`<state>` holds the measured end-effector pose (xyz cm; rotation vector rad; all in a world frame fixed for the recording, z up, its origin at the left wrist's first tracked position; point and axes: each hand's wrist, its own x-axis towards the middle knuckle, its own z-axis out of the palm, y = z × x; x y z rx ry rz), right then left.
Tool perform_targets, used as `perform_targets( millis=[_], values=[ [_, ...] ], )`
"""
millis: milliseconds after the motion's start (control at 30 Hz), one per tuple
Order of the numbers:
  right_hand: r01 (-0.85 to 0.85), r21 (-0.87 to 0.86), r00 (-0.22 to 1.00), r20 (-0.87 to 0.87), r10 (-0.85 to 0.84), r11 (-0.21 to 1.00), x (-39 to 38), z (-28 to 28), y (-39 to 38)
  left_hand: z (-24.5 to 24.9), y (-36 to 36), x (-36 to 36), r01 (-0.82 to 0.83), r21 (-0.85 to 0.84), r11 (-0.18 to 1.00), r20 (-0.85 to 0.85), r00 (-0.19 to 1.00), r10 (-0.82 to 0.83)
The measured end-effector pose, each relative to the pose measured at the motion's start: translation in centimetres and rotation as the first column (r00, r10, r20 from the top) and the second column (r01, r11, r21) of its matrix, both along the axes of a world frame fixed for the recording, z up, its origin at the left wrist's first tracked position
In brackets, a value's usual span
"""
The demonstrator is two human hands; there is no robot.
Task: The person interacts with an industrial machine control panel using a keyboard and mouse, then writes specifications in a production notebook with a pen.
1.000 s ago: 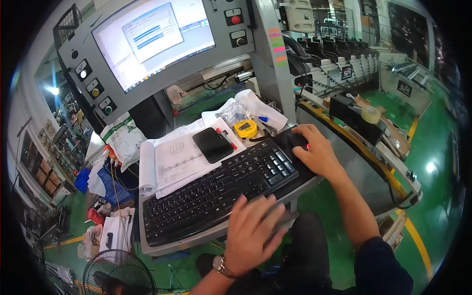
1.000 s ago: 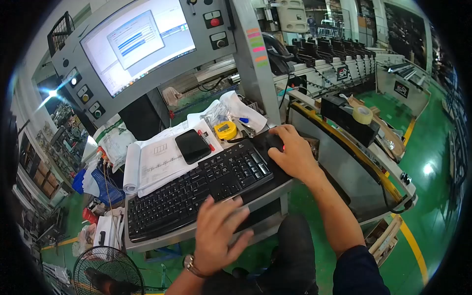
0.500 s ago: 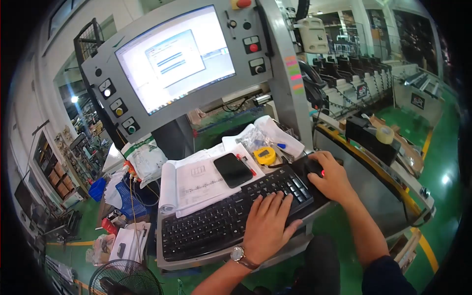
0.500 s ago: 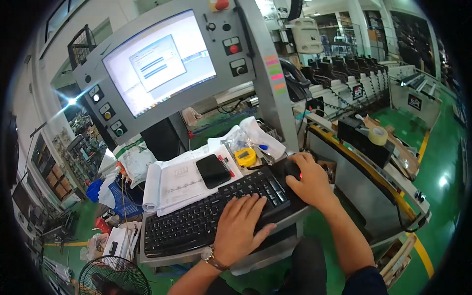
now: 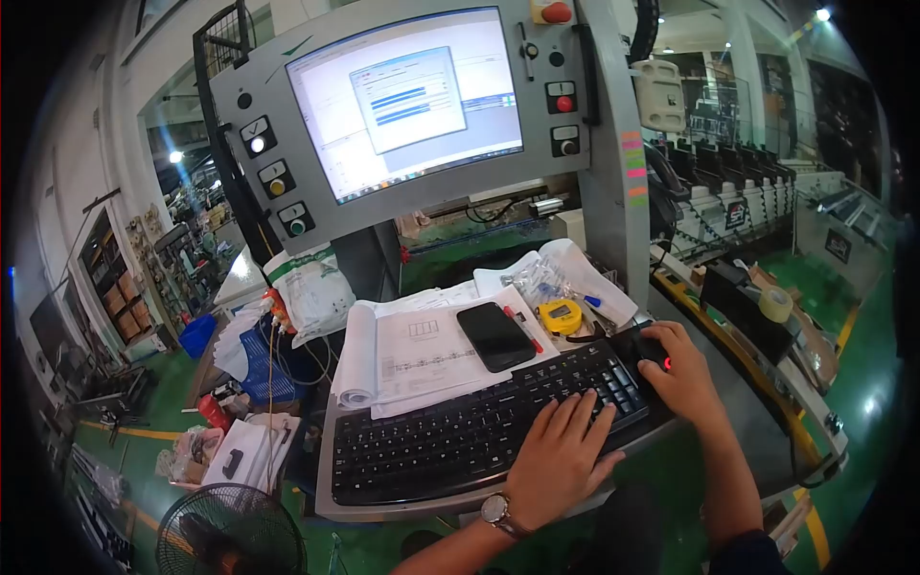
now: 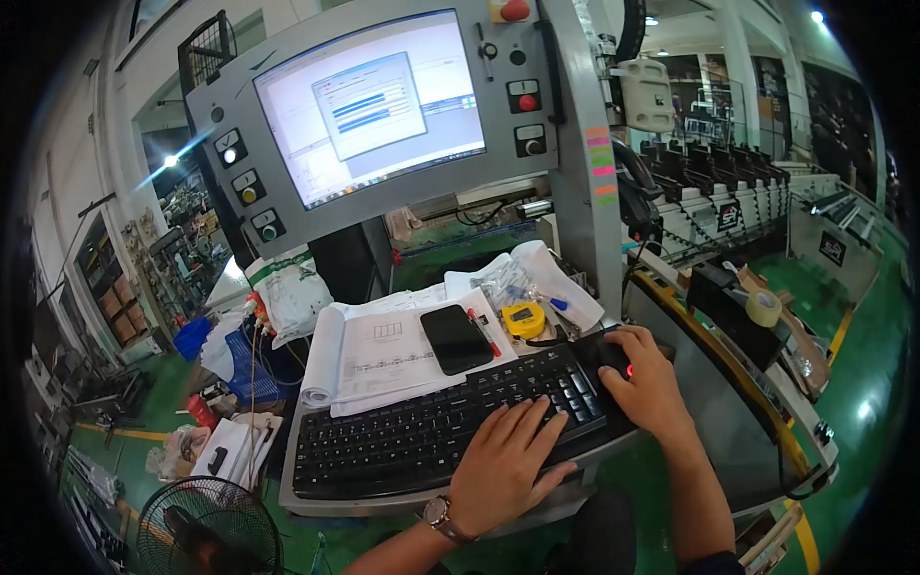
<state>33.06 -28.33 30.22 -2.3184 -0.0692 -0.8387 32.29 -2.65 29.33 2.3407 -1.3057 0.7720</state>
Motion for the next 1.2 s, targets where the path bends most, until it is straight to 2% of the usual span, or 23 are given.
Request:
perform_targets(
  millis=[1200],
  values=[
    [-0.048, -0.066, 0.999, 0.007, 0.049, 0.997, 0.1, 0.2, 0.3, -1.1, 0.1, 0.3, 0.037, -0.029, 0.999, -0.002, 0.999, -0.037]
  ],
)
